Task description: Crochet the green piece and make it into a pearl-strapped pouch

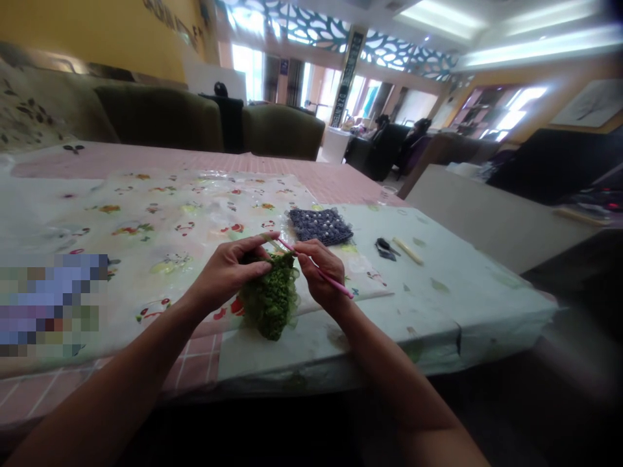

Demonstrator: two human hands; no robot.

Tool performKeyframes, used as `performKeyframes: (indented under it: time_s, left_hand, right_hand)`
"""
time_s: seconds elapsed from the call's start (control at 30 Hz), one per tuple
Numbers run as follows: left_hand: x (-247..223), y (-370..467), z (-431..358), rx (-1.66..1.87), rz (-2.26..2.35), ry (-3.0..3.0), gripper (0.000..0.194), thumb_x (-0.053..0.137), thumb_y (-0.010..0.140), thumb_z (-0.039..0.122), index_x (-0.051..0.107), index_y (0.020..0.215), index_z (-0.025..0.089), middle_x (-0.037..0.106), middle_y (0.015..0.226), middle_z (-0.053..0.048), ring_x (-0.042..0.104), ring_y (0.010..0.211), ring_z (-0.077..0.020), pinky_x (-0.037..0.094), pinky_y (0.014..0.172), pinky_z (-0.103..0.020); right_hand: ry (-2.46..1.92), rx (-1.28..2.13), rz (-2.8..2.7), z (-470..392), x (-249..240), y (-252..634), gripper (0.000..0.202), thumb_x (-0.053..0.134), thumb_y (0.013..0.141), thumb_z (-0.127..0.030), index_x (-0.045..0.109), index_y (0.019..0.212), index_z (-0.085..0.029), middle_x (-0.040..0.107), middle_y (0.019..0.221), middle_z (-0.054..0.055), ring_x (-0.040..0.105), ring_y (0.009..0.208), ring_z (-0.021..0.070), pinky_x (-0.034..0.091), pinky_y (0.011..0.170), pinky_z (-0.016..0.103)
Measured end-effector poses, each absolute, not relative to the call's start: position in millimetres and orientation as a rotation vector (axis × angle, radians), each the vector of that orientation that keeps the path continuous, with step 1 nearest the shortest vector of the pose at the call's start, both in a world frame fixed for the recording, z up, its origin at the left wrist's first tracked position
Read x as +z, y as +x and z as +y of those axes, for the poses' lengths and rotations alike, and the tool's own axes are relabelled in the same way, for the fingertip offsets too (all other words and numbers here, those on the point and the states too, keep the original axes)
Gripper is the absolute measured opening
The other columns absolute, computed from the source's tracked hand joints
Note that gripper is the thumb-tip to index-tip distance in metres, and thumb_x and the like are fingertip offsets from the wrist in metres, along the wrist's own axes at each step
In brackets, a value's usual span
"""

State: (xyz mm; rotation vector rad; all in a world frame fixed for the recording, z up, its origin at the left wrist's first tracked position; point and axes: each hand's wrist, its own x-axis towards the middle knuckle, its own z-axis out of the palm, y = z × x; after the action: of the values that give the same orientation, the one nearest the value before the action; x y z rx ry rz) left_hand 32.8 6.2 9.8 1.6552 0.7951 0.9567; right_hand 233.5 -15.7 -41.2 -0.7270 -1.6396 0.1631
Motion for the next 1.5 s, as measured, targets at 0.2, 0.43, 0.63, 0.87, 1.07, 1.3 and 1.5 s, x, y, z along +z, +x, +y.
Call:
performKeyframes:
  time_s: [0.2, 0.43, 0.63, 0.87, 1.07, 1.3, 1.5]
  left_hand:
    - [6.0, 29.9, 12.1, 0.937, 0.765, 1.625, 0.051, 0.075, 0.077, 0.022, 0.067, 0.127, 0.023, 0.061, 0.086, 0.001, 0.054, 0.078, -0.0107, 0.044, 0.072, -0.022]
    - [6.8, 25.4, 17.7, 0.892, 0.772, 1.617, 0.039, 0.074, 0.075, 0.021, 0.074, 0.114, 0.021, 0.067, 0.089, -0.002, 0.058, 0.085, -0.0145, 0.047, 0.080, -0.027]
    - [12.8, 25.6, 14.8, 0.878, 0.831, 1.706, 0.007, 0.072, 0.076, 0.021, 0.077, 0.081, 0.018, 0.068, 0.086, -0.004, 0.060, 0.087, -0.0165, 0.046, 0.082, -0.029]
    - [14.5, 29.0, 11.0, 0.910, 0.915, 1.752, 0.023, 0.071, 0.075, 0.022, 0.077, 0.097, 0.018, 0.068, 0.086, -0.003, 0.058, 0.081, -0.0154, 0.045, 0.077, -0.028]
    - [15.4, 31.0, 9.5, 0.935, 0.975, 1.912, 0.042, 0.066, 0.076, 0.022, 0.072, 0.117, 0.017, 0.064, 0.081, -0.001, 0.055, 0.078, -0.0133, 0.043, 0.074, -0.027]
    - [16.8, 31.9, 9.4, 0.884, 0.996, 1.958, 0.048, 0.062, 0.077, 0.023, 0.068, 0.124, 0.014, 0.060, 0.079, 0.000, 0.051, 0.072, -0.0116, 0.041, 0.068, -0.025]
    - [14.8, 34.5, 7.1, 0.936, 1.007, 2.041, 0.048, 0.060, 0.077, 0.018, 0.068, 0.123, 0.013, 0.060, 0.078, 0.000, 0.052, 0.070, -0.0107, 0.043, 0.067, -0.024]
  right_hand:
    - [-0.747, 0.167, -1.606, -17.3, -42.3, 232.8, 0.017, 0.052, 0.097, -0.025, 0.068, 0.103, -0.021, 0.067, 0.095, 0.004, 0.063, 0.087, 0.0144, 0.052, 0.080, 0.030]
    - [-0.600, 0.086, -1.767, -15.0, -35.9, 240.5, 0.019, 0.052, 0.097, -0.028, 0.067, 0.108, -0.024, 0.070, 0.097, 0.004, 0.064, 0.095, 0.0182, 0.052, 0.093, 0.041]
    - [-0.480, 0.141, -2.028, -12.1, -24.5, 253.0, 0.018, 0.054, 0.095, -0.023, 0.068, 0.108, -0.022, 0.071, 0.098, 0.004, 0.065, 0.098, 0.0172, 0.050, 0.101, 0.044]
    - [-0.513, 0.101, -2.091, -14.7, -22.2, 253.9, 0.017, 0.052, 0.095, -0.017, 0.067, 0.103, -0.017, 0.071, 0.098, 0.008, 0.065, 0.098, 0.0171, 0.049, 0.103, 0.043]
    - [-0.530, -0.025, -2.079, -17.1, -25.5, 248.0, 0.014, 0.054, 0.093, -0.014, 0.066, 0.101, -0.014, 0.072, 0.094, 0.009, 0.067, 0.095, 0.0172, 0.050, 0.103, 0.043]
    - [-0.573, -0.106, -2.065, -17.9, -28.8, 243.6, 0.014, 0.053, 0.093, -0.015, 0.065, 0.100, -0.016, 0.072, 0.093, 0.007, 0.068, 0.091, 0.0161, 0.051, 0.103, 0.044]
    - [-0.607, -0.189, -2.083, -16.4, -32.7, 241.1, 0.014, 0.053, 0.093, -0.015, 0.064, 0.101, -0.017, 0.072, 0.093, 0.006, 0.067, 0.089, 0.0157, 0.052, 0.102, 0.043]
